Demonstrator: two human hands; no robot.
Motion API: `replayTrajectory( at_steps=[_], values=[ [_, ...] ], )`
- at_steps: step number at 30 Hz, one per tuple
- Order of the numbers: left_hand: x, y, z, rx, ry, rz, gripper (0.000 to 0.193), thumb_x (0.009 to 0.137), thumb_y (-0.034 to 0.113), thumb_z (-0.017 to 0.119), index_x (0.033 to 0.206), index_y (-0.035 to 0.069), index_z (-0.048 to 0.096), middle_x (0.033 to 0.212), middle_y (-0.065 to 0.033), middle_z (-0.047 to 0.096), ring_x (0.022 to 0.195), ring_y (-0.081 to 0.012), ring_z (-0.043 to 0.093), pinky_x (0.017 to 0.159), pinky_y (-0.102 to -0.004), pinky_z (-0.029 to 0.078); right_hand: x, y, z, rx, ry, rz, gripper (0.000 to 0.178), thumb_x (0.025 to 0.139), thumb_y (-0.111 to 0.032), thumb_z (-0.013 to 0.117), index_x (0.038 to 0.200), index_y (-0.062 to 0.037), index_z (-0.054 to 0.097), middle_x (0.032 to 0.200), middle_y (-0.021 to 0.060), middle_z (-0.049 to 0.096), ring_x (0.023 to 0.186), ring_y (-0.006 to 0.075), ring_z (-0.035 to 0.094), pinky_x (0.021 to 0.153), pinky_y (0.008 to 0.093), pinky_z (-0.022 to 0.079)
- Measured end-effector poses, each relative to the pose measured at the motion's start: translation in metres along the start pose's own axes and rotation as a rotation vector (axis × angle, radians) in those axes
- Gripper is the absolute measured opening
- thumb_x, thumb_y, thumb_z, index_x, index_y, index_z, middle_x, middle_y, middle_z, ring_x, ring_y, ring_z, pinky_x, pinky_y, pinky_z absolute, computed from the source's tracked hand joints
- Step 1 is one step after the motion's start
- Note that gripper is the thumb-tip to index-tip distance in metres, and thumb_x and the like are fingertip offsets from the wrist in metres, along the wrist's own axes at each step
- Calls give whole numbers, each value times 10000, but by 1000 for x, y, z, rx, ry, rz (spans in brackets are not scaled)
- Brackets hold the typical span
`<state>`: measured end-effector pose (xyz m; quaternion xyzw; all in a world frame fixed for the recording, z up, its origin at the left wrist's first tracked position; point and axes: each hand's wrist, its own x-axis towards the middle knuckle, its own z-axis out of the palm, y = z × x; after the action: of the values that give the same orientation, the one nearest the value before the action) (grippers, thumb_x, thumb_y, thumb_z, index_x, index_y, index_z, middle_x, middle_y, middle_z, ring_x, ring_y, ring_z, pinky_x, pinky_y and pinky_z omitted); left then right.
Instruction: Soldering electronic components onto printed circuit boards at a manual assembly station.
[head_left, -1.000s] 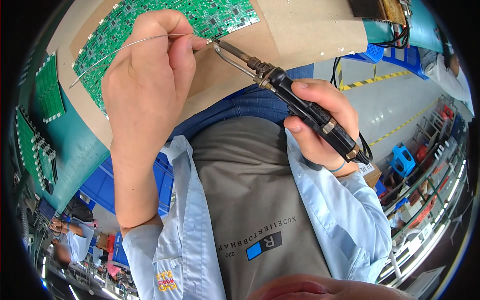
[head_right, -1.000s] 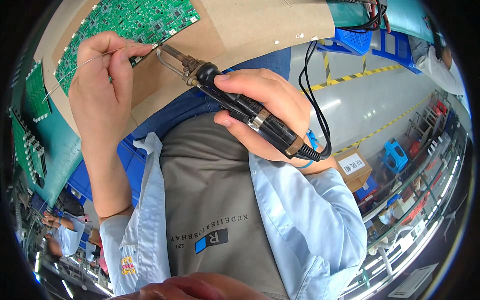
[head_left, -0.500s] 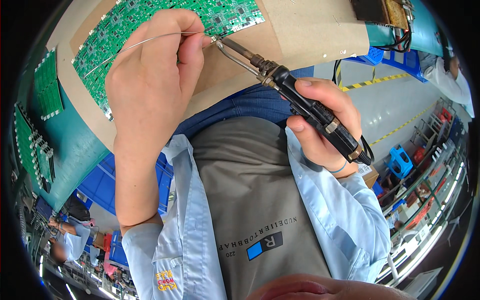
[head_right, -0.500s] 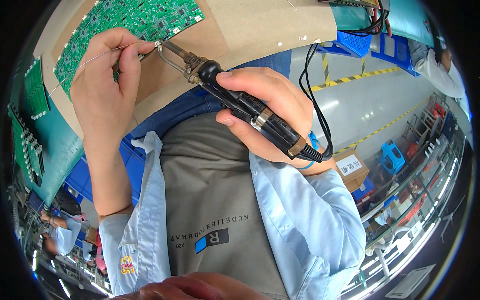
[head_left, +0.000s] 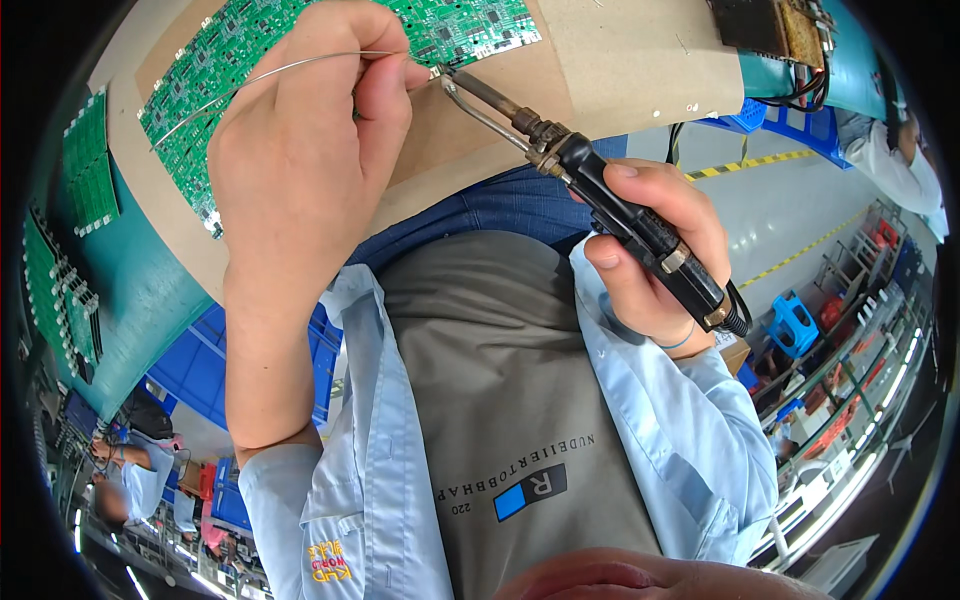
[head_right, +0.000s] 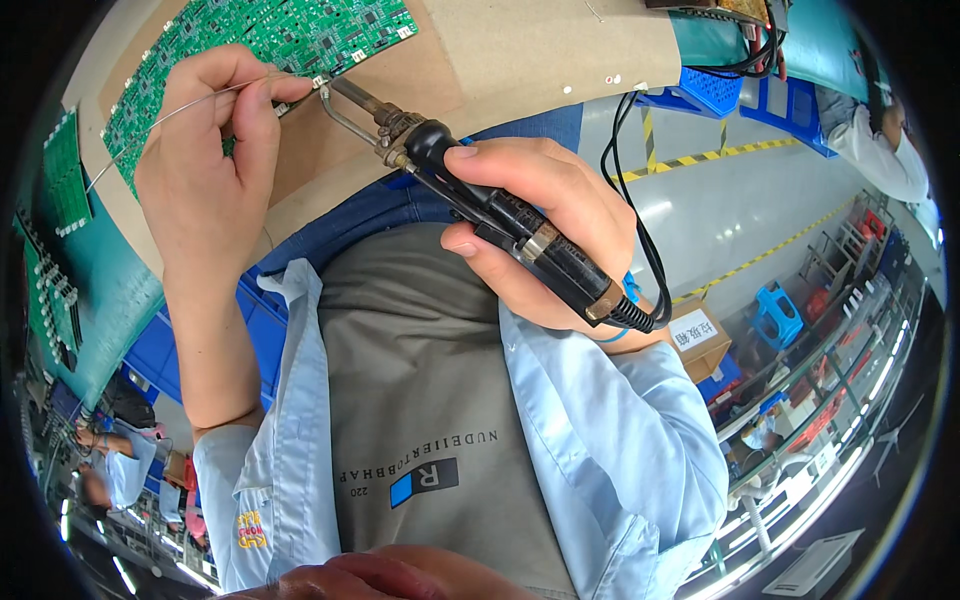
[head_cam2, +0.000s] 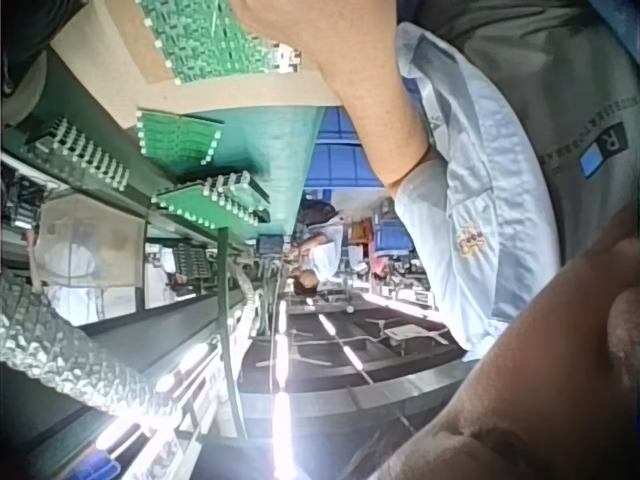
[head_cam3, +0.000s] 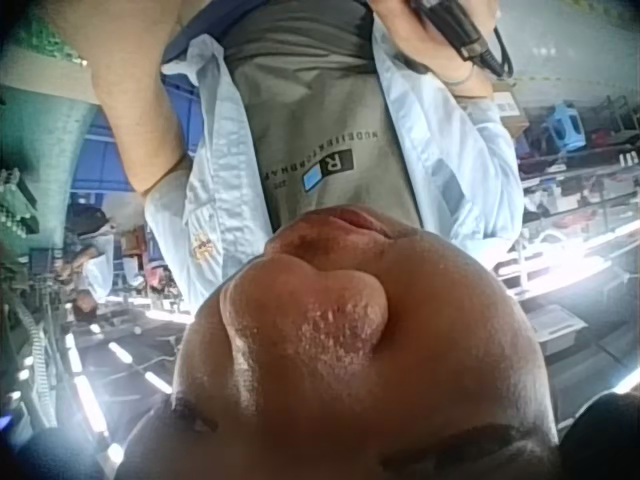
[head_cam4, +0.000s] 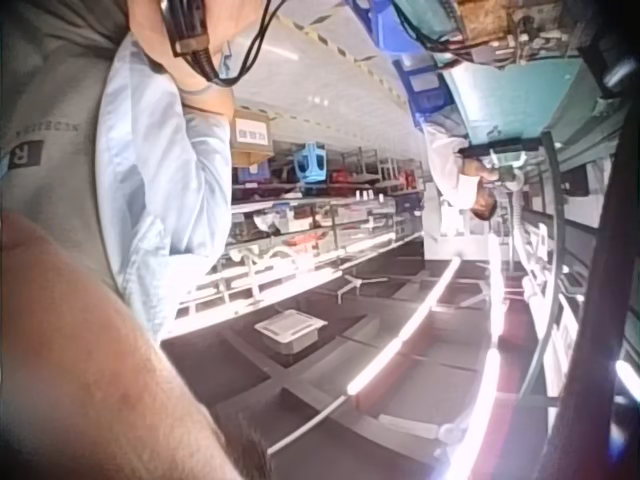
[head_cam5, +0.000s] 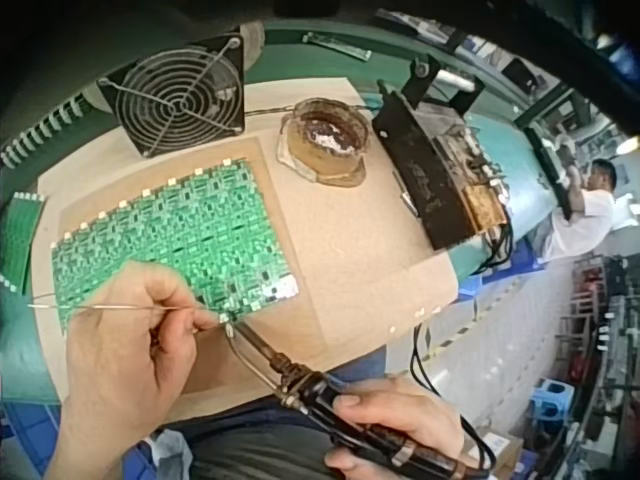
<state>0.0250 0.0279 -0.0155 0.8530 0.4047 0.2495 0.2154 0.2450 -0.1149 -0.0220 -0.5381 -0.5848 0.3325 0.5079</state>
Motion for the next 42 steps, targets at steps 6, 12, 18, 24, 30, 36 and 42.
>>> replayTrajectory(
  at_steps=[6, 12, 18, 24, 30, 36, 42],
  values=[
    [-2, -7, 0, 21, -22, -3, 133, 997, -12, 615, 1116, 44, 635, 902, 3, 815, 644, -75, 641, 560, -185, 436, -3, -3, -2, 0, 6, 12, 453, 806, -80, 878, 1216, 25, 716, 1109, 181, 757, 890, 254, 723, 811, 315, 587],
    [-2, -5, 0, 42, -12, 2, 129, 1004, -5, 610, 1119, 46, 637, 908, 11, 817, 641, -67, 638, 556, -182, 430, -6, -4, -2, -22, 8, 10, 462, 803, -93, 883, 1217, 27, 716, 1109, 183, 758, 888, 256, 725, 808, 314, 587],
    [-3, -6, 0, 48, -16, -15, 121, 1008, 5, 607, 1117, 46, 641, 913, 20, 819, 615, -60, 613, 548, -183, 422, -10, -5, -4, 10, 18, 15, 458, 808, -98, 883, 1215, 28, 715, 1115, 183, 758, 880, 262, 728, 806, 316, 588],
    [-4, -3, 1, 33, 26, -16, 109, 982, -5, 627, 1076, 46, 645, 917, 24, 803, 623, -77, 614, 567, -201, 438, -6, 1, -8, -2, 107, -67, 440, 838, -98, 872, 1224, 26, 703, 1129, 185, 752, 900, 262, 739, 815, 322, 594],
    [-8, 0, 4, 0, 91, -5, 121, 904, -39, 690, 975, 51, 651, 919, 22, 753, 697, -131, 663, 634, -257, 496, 49, 34, 5, -72, 309, -162, 447, 941, -145, 802, 1311, 32, 625, 1130, 208, 747, 946, 260, 758, 823, 323, 600],
    [-16, -7, 3, -39, 117, 53, 93, 902, -37, 692, 943, 41, 663, 933, 8, 748, 721, -156, 654, 649, -276, 506, 81, 44, 10, -37, 343, 171, 515, 1044, -205, 676, 1484, 11, 520, 1323, 176, 663, 1103, 272, 659, 1032, 346, 502],
    [-32, -25, 3, -94, 227, 90, 71, 910, -28, 680, 948, 31, 671, 936, -8, 751, 717, -177, 637, 659, -288, 509, 49, 38, 11, 32, 425, -199, 460, 949, -135, 793, 1337, 29, 610, 1121, 198, 751, 962, 261, 757, 840, 322, 597]
  ],
)
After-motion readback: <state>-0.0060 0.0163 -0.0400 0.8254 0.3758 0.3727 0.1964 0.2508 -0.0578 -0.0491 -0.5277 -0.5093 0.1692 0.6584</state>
